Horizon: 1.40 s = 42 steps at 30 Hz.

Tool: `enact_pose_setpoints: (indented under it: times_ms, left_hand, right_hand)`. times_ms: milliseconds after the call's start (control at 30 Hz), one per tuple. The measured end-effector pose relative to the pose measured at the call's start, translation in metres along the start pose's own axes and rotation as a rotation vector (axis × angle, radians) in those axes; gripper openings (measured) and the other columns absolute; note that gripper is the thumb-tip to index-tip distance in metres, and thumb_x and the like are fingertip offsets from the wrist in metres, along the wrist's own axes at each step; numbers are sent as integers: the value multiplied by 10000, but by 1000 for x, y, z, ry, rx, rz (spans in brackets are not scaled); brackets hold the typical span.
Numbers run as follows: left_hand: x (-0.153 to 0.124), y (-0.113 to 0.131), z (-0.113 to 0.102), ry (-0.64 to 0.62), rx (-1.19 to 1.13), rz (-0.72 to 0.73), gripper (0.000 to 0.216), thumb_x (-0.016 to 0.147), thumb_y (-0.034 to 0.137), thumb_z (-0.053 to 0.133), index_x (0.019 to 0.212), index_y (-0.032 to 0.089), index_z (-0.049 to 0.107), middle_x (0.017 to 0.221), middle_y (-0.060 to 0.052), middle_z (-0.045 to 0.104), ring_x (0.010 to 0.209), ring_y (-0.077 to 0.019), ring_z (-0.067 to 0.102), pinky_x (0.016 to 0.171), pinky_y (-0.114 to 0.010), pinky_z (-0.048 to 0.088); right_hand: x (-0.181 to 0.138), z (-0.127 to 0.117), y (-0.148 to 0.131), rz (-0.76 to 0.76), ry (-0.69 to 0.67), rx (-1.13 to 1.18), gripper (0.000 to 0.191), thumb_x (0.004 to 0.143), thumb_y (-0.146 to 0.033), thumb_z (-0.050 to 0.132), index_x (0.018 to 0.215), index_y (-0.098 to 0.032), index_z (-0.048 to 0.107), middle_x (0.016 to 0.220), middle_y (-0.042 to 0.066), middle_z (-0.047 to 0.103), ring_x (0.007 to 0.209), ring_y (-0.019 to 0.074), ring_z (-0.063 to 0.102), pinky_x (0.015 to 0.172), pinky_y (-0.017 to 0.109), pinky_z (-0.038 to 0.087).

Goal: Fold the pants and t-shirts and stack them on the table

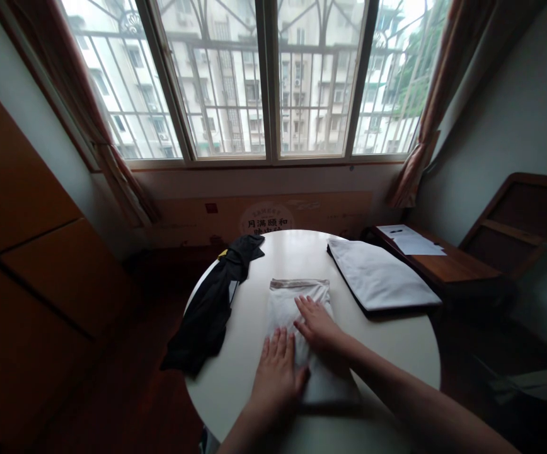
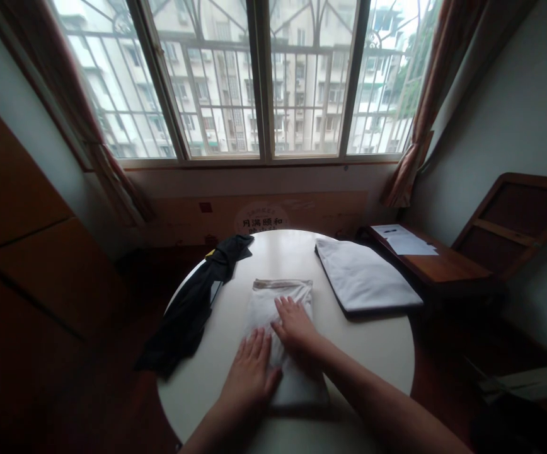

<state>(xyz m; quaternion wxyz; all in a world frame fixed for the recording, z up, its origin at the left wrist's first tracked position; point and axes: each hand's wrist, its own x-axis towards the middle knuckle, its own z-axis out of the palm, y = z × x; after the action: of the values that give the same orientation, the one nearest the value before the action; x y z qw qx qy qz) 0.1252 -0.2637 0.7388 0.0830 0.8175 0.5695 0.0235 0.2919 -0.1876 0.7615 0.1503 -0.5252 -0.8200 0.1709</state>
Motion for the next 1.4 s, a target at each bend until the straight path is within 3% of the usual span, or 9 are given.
enact_pose_setpoints:
  times_ms: [167, 300, 433, 600, 733, 833, 1167, 1300, 1400]
  left_hand:
    - [-4, -7, 5, -8, -44, -26, 823, 937, 647, 402, 1576, 142, 286, 1644, -148, 160, 1534, -349, 134, 1259, -538, 169]
    - [-6, -5, 2, -31, -52, -39, 848, 918, 669, 412, 1576, 151, 283, 1646, -154, 131, 1534, -353, 100, 1256, -544, 158]
    - [6, -6, -17, -62, -29, -29, 767, 932, 571, 440, 1540, 106, 380, 1616, -200, 268, 1511, -375, 225, 1228, -544, 245]
    - [74, -19, -45, 99, 43, 45, 588, 973, 264, 332, 1509, 35, 408, 1595, -201, 352, 1509, -303, 279, 1235, -452, 250]
    - [135, -36, -35, 70, 47, 113, 606, 980, 310, 366, 1513, 23, 383, 1603, -205, 332, 1513, -289, 275, 1238, -443, 235]
    - [156, -43, -22, 93, 41, 89, 633, 996, 390, 352, 1532, 52, 358, 1621, -189, 296, 1524, -291, 244, 1240, -484, 216]
    - [150, -42, -30, 128, 69, 54, 593, 1011, 368, 318, 1530, 87, 382, 1624, -170, 303, 1522, -285, 249, 1244, -477, 194]
    - [143, -40, -26, 219, 64, 8, 573, 1005, 301, 301, 1515, 59, 397, 1609, -189, 331, 1516, -289, 267, 1232, -473, 231]
    - [135, -38, -21, 162, 67, -47, 587, 990, 281, 308, 1518, 35, 381, 1610, -203, 323, 1511, -299, 277, 1224, -479, 248]
  right_hand:
    - [14, 21, 25, 59, -39, -138, 759, 982, -567, 396, 1591, -128, 287, 1659, 132, 193, 1549, 312, 127, 1253, 509, 48]
    - [36, 4, 45, 141, -30, -198, 699, 1007, -552, 334, 1593, -173, 290, 1664, 113, 193, 1550, 303, 126, 1244, 518, 37]
    - [49, -20, 48, 167, -31, -233, 644, 1024, -493, 325, 1586, -180, 316, 1648, 124, 250, 1537, 327, 177, 1237, 526, 85]
    - [10, -18, 18, 132, 90, -162, 661, 1028, -441, 289, 1589, -90, 278, 1649, 124, 224, 1549, 286, 145, 1258, 476, 105]
    - [-38, 9, -2, 40, -33, -93, 722, 1003, -489, 361, 1590, -80, 263, 1652, 124, 177, 1550, 302, 126, 1266, 489, 111]
    - [-59, 24, -2, -7, -63, -65, 748, 1003, -555, 352, 1597, -110, 253, 1658, 104, 135, 1552, 310, 97, 1272, 503, 74]
    - [-60, 11, -4, 46, -108, -11, 715, 1006, -539, 359, 1590, -133, 290, 1648, 103, 188, 1545, 305, 149, 1266, 509, 122]
    - [-24, -14, -1, 153, -26, 15, 638, 1036, -432, 265, 1578, -98, 317, 1631, 126, 266, 1530, 287, 221, 1251, 465, 198]
    - [15, -21, 12, 129, 51, -48, 639, 1030, -376, 284, 1585, -59, 269, 1648, 139, 210, 1543, 277, 170, 1257, 442, 162]
